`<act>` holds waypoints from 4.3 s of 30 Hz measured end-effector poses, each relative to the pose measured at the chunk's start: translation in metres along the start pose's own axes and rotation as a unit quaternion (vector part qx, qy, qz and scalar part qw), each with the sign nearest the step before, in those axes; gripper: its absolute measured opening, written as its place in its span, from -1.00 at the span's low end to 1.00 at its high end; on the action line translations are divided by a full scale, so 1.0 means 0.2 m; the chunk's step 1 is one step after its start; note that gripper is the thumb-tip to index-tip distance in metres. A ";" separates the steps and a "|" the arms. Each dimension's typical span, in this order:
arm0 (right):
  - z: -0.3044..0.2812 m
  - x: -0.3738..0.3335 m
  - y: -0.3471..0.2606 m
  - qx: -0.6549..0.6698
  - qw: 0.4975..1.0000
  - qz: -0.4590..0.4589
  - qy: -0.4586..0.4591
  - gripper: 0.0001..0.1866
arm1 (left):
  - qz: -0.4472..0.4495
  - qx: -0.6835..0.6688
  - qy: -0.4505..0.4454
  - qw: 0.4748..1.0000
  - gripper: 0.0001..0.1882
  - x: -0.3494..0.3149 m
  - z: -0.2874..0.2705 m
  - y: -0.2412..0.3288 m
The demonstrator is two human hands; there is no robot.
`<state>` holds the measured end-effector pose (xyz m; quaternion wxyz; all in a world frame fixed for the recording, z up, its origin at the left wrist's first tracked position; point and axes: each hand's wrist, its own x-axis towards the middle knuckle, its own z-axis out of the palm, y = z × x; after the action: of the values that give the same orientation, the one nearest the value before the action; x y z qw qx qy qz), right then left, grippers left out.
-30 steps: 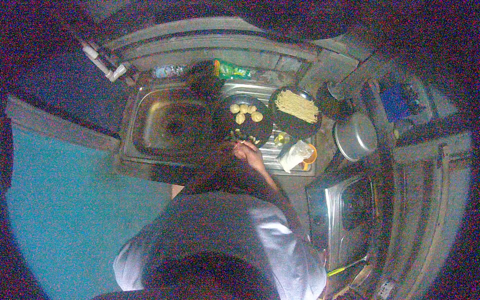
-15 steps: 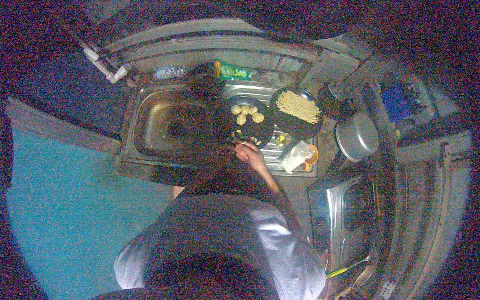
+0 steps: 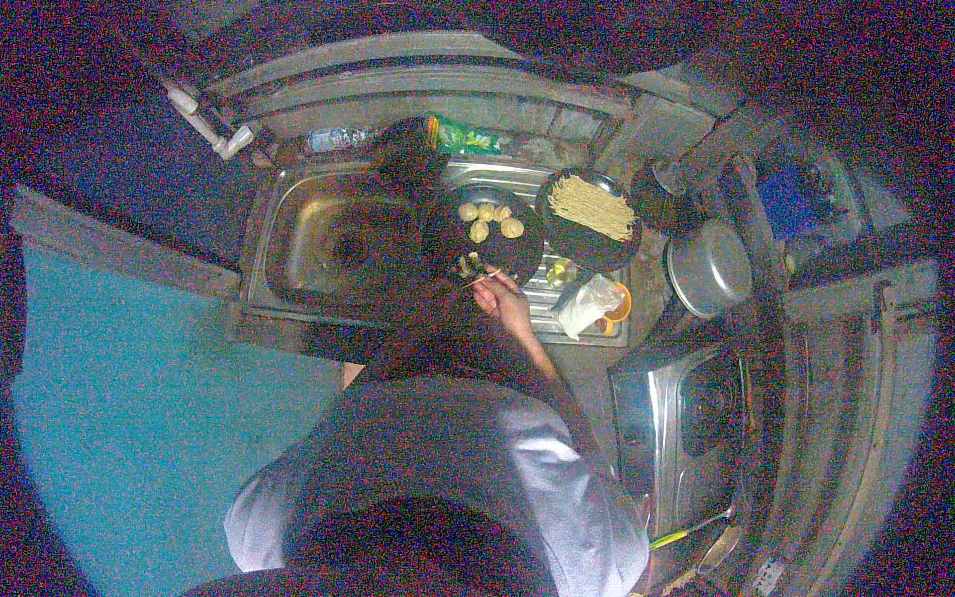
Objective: The person repeatedly picks up small dough balls from a black plate and inserts a thin stick into each one, then places the assembled items onto a separate plate. The process is performed one at a time in a repetitive loop.
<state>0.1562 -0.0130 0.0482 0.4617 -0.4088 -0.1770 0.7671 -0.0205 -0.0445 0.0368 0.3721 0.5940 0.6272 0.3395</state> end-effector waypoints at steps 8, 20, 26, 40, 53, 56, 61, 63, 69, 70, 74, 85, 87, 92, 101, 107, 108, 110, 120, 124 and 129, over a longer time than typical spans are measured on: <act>-0.09 0.07 0.06 -0.001 0.998 0.028 -0.062 -0.73 | 0.166 -0.006 0.091 0.982 -0.70 0.00 -0.02 0.09; 0.01 -0.01 0.02 -0.087 0.996 0.017 0.014 -0.77 | 0.160 0.101 0.052 0.981 -0.78 0.03 0.01 0.03; -0.03 0.00 0.03 -0.064 0.998 -0.002 0.025 -0.74 | 0.117 0.093 0.031 0.988 -0.78 0.00 -0.07 0.11; 0.00 -0.01 0.01 0.013 0.999 0.031 -0.036 -0.70 | 0.172 0.068 0.055 0.981 -0.76 0.00 -0.13 0.17; 0.03 -0.02 0.01 -0.028 0.997 0.027 0.061 -0.72 | 0.103 0.015 -0.006 0.995 -0.77 0.04 0.02 -0.06; 0.01 -0.01 0.02 -0.004 0.999 0.016 0.042 -0.74 | 0.085 -0.025 -0.020 0.996 -0.74 0.04 0.02 -0.09; 0.02 0.00 0.00 0.069 0.997 0.036 -0.017 -0.76 | 0.031 0.018 -0.056 0.998 -0.70 0.01 -0.07 -0.01; 0.06 -0.02 -0.02 0.035 0.998 0.047 0.014 -0.76 | 0.008 0.062 -0.076 0.995 -0.68 0.00 -0.12 0.04; 0.00 0.00 0.03 -0.147 0.988 -0.011 -0.036 -0.71 | 0.200 0.046 0.079 0.976 -0.64 0.03 -0.12 0.18; 0.00 0.00 0.04 -0.182 0.982 -0.025 -0.042 -0.70 | 0.180 0.033 0.063 0.981 -0.65 0.02 -0.14 0.24; 0.05 -0.04 0.00 -0.214 0.976 -0.035 -0.026 -0.74 | 0.128 0.017 0.017 0.991 -0.66 0.03 -0.14 0.32; -0.01 -0.01 -0.01 -0.053 0.999 0.004 0.005 -0.79 | 0.057 0.016 -0.068 0.996 -0.73 0.03 -0.10 0.23; 0.05 -0.03 -0.04 -0.033 0.999 -0.005 0.023 -0.79 | 0.074 -0.040 -0.040 0.996 -0.73 0.03 -0.05 0.13; 0.03 -0.03 -0.04 -0.070 0.997 -0.014 0.042 -0.79 | 0.093 -0.030 -0.059 0.993 -0.75 0.02 -0.05 0.11; 0.01 0.01 -0.01 -0.115 0.993 0.029 0.014 -0.64 | -0.034 -0.312 -0.183 0.932 -0.66 0.12 0.09 -0.17; -0.12 0.14 0.13 -0.206 0.973 0.053 -0.087 -0.42 | -0.147 -0.441 -0.167 0.869 -0.55 0.13 -0.03 0.06; -0.10 0.12 0.12 -0.186 0.977 0.045 -0.092 -0.43 | -0.159 -0.438 -0.181 0.866 -0.54 0.12 -0.08 0.12; -0.02 0.06 0.06 -0.206 0.974 0.066 -0.059 -0.51 | -0.121 -0.444 -0.152 0.875 -0.50 0.08 -0.14 0.19; -0.07 0.02 0.10 -0.405 0.906 -0.107 -0.059 -0.79 | -0.035 -0.471 -0.044 0.881 -0.25 0.16 0.07 -0.21; -0.03 -0.03 0.05 -0.449 0.886 -0.112 -0.011 -0.75 | -0.071 -0.244 -0.065 0.965 -0.25 0.09 -0.09 0.06; -0.01 -0.07 0.04 -0.601 0.772 -0.204 -0.035 -0.74 | -0.114 -0.121 -0.069 0.984 -0.37 0.02 -0.06 0.12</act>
<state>0.1573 -0.0287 0.0482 0.2609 -0.5300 -0.6975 0.4057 -0.0192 -0.0397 0.0635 0.5197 0.4914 0.6177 0.3269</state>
